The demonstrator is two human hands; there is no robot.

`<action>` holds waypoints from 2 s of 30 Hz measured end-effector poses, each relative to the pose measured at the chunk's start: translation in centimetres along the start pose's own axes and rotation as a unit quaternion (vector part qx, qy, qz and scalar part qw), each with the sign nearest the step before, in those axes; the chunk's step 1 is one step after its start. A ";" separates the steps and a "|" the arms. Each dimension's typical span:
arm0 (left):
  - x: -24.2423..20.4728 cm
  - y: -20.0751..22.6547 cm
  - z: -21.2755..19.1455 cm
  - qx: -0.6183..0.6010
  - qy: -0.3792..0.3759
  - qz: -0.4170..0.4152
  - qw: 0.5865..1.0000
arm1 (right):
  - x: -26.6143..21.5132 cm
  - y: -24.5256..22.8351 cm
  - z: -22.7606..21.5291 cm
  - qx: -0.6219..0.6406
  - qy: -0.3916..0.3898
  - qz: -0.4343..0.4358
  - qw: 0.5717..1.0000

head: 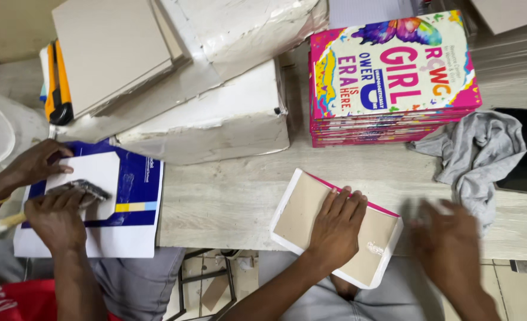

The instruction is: The person assembles notebooks by applying glue to the back cover and attaching a printed cover sheet. They smooth the cover with a cloth and stack the finished notebooks on the table.

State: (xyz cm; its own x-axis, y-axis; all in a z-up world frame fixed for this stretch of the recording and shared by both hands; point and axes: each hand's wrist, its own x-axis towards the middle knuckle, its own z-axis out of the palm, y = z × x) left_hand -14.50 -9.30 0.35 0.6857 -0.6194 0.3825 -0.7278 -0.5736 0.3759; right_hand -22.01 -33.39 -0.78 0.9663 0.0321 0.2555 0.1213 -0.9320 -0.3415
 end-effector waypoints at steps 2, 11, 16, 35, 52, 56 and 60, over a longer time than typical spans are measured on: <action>-0.9 -0.4 1.5 -0.011 -0.032 -0.024 0.999 | -0.8 3.8 -2.5 -0.064 0.033 0.218 0.973; -0.4 -0.2 0.8 0.026 0.063 -0.010 0.998 | 11.0 -1.1 4.6 0.128 -0.217 -0.055 0.966; 0.0 -0.5 0.7 -0.001 0.061 -0.018 0.998 | 8.6 2.1 0.7 -0.029 -0.343 0.028 0.939; -0.4 0.0 0.5 0.032 0.000 -0.093 0.995 | 12.6 -1.3 2.4 -0.037 -0.380 -0.020 0.924; -1.3 -2.3 -1.8 0.026 -0.032 -0.078 0.996 | 5.9 1.6 2.4 -0.074 -0.296 -0.115 0.945; -1.2 -2.4 -1.7 0.047 -0.031 -0.093 0.994 | 9.5 -0.7 5.4 -0.012 -0.232 -0.137 0.963; -1.2 -3.4 0.2 0.058 0.059 -0.079 0.993 | 13.5 -5.7 6.6 -0.030 -0.230 -0.114 0.966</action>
State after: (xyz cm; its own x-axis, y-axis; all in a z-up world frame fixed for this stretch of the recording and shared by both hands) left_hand -12.82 -6.70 -1.56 0.7833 -0.4533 0.4254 -0.6029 -0.7208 0.3421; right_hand -8.15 -25.28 -1.34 0.9168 0.3824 -0.1152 0.3423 -0.9010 -0.2666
